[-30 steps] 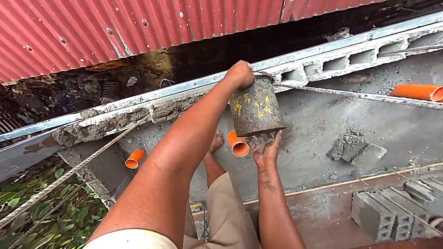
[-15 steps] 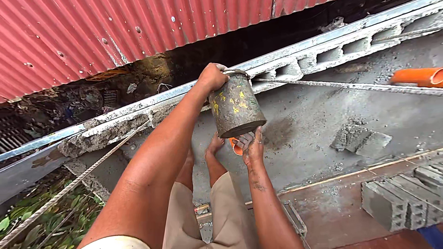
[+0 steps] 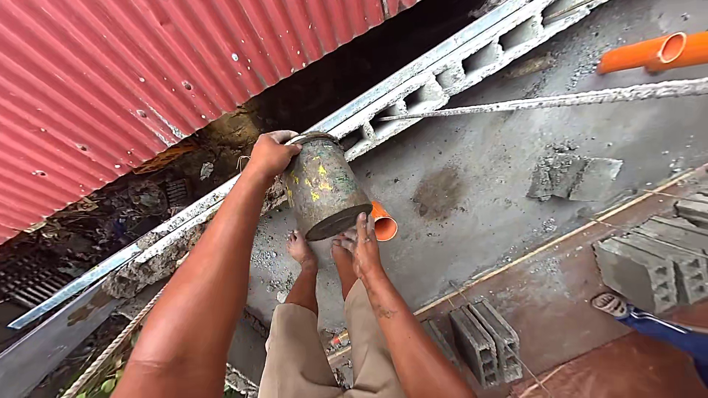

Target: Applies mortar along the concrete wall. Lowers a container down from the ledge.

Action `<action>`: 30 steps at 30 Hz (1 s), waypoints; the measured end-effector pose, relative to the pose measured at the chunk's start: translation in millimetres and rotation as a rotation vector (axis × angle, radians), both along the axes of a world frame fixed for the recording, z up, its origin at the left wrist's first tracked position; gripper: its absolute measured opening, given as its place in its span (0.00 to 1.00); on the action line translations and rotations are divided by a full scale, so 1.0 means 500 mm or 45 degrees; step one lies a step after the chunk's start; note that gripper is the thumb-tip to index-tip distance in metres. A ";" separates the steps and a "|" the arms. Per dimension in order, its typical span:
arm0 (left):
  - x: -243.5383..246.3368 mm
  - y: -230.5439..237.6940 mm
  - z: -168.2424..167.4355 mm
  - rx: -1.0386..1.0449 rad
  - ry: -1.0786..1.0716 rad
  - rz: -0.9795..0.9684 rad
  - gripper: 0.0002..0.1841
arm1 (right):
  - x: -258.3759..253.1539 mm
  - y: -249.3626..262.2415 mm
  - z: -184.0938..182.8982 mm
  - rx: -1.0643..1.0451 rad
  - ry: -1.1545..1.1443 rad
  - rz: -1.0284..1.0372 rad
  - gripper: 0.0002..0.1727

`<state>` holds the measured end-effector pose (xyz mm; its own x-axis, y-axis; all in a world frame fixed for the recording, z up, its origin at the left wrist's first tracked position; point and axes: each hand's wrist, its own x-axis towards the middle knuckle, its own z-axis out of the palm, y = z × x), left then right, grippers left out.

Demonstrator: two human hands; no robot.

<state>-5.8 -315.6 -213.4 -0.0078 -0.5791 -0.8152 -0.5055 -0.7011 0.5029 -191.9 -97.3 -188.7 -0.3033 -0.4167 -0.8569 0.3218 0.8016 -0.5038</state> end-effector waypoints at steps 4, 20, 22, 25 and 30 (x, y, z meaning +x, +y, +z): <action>-0.101 -0.061 -0.014 -0.061 0.054 -0.063 0.14 | -0.092 -0.052 -0.004 -0.069 0.158 0.045 0.39; -0.127 -0.125 -0.083 0.050 0.061 -0.057 0.17 | -0.133 -0.095 -0.002 -0.152 0.109 0.064 0.37; -0.113 -0.137 -0.055 0.003 0.036 -0.059 0.15 | -0.111 -0.112 -0.005 -0.214 0.107 0.096 0.36; -0.051 -0.072 -0.050 0.073 0.011 -0.054 0.16 | -0.054 -0.055 0.025 -0.059 0.037 0.163 0.35; 0.079 -0.006 -0.023 0.073 -0.062 0.029 0.17 | 0.049 0.014 -0.004 -0.068 -0.088 0.161 0.33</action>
<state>33.6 -318.8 -224.7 0.0451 -0.5309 -0.8462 -0.5122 -0.7395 0.4367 -167.2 -90.1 -190.9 -0.1865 -0.4937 -0.8494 0.2556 0.8104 -0.5272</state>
